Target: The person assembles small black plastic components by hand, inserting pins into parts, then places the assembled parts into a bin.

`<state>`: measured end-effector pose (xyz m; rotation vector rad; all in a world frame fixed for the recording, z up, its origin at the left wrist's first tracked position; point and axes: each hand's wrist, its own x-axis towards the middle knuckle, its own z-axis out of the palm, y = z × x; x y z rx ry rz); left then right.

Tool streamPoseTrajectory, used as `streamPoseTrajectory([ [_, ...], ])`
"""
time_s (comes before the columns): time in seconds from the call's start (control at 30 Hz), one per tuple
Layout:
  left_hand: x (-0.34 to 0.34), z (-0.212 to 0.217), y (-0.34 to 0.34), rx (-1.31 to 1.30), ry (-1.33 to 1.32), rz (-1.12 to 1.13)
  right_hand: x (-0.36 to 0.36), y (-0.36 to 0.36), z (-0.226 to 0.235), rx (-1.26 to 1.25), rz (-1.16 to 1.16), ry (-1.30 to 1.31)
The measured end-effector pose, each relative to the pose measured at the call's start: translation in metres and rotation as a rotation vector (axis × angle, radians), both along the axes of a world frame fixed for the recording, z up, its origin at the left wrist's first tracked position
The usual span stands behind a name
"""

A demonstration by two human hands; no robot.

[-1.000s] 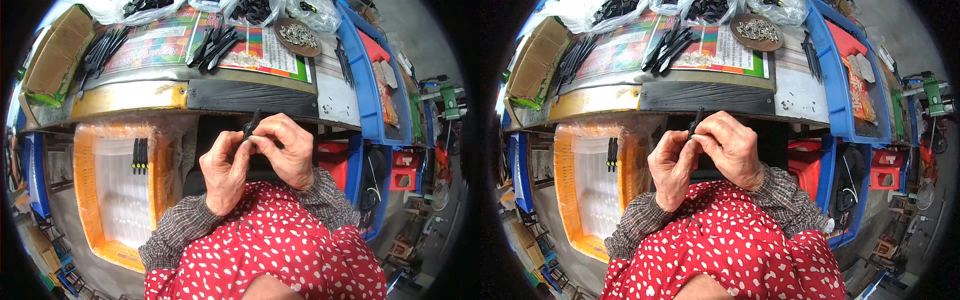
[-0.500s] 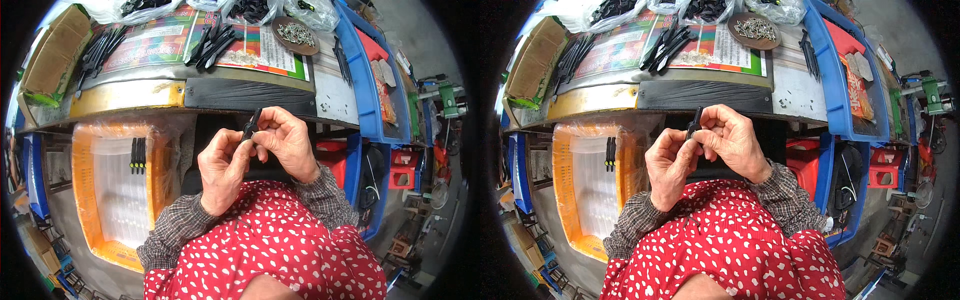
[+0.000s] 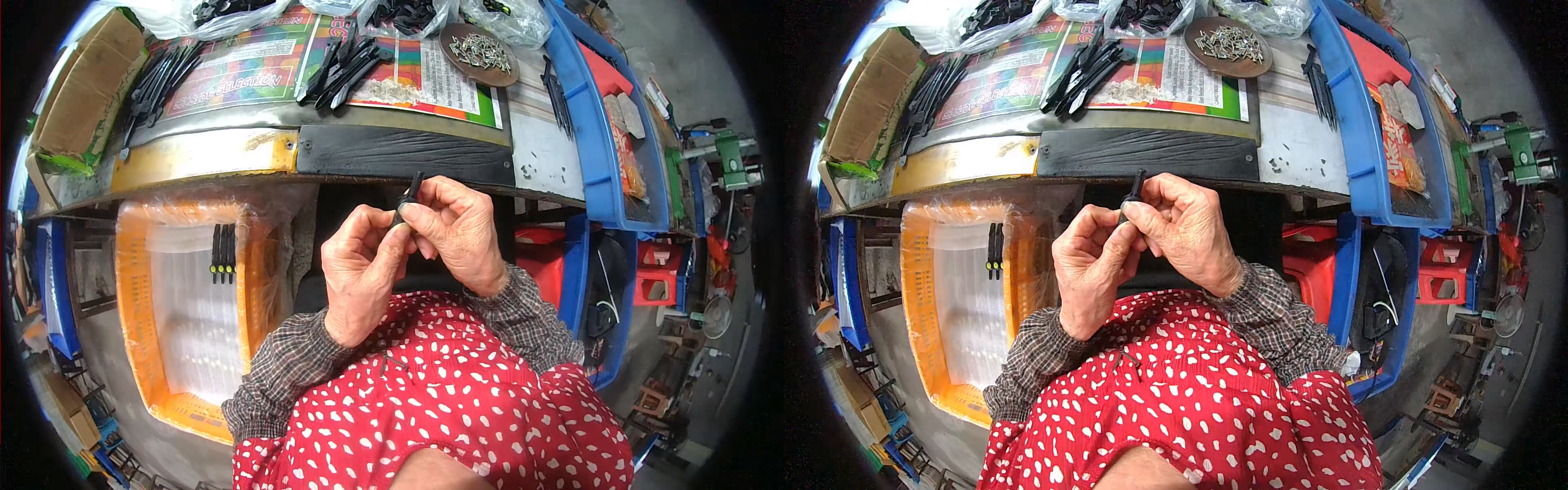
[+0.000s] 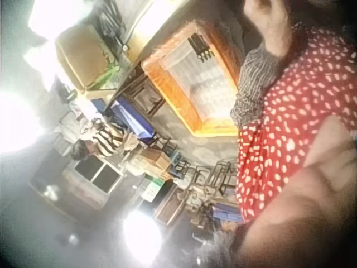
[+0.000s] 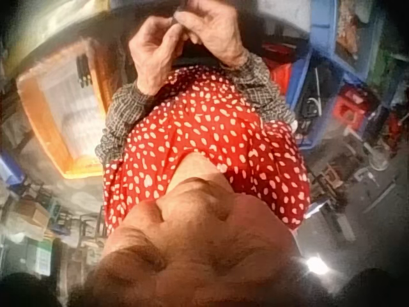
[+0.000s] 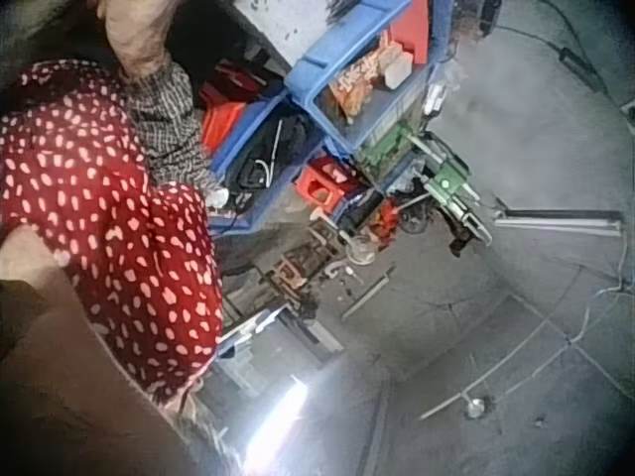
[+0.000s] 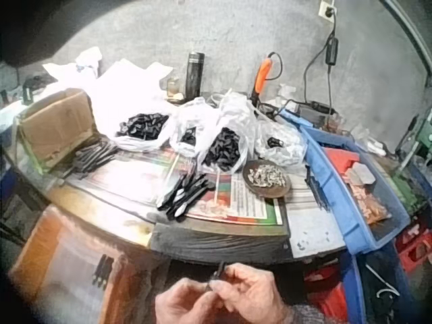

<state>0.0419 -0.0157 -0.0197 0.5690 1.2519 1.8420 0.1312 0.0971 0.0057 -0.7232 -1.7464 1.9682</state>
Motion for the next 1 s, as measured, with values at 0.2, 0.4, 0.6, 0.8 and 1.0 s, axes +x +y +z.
streamPoseTrajectory([
  [0.2,-0.005,0.004,-0.002,-0.017,-0.019,-0.045,0.001,0.004,0.004,-0.061,0.067,0.003],
  [0.4,-0.003,-0.002,-0.002,-0.011,-0.009,-0.046,0.001,-0.001,-0.004,0.031,0.031,-0.012],
  [0.6,-0.004,0.000,-0.002,0.013,-0.113,-0.070,0.003,-0.002,-0.002,0.077,-0.010,-0.035],
  [0.8,-0.013,0.012,-0.008,-0.011,-0.236,-0.250,0.007,0.011,0.005,0.066,0.060,0.055],
  [1.0,-0.011,0.013,-0.010,0.007,-0.329,-0.322,0.009,0.022,0.009,-0.116,0.240,0.081],
])
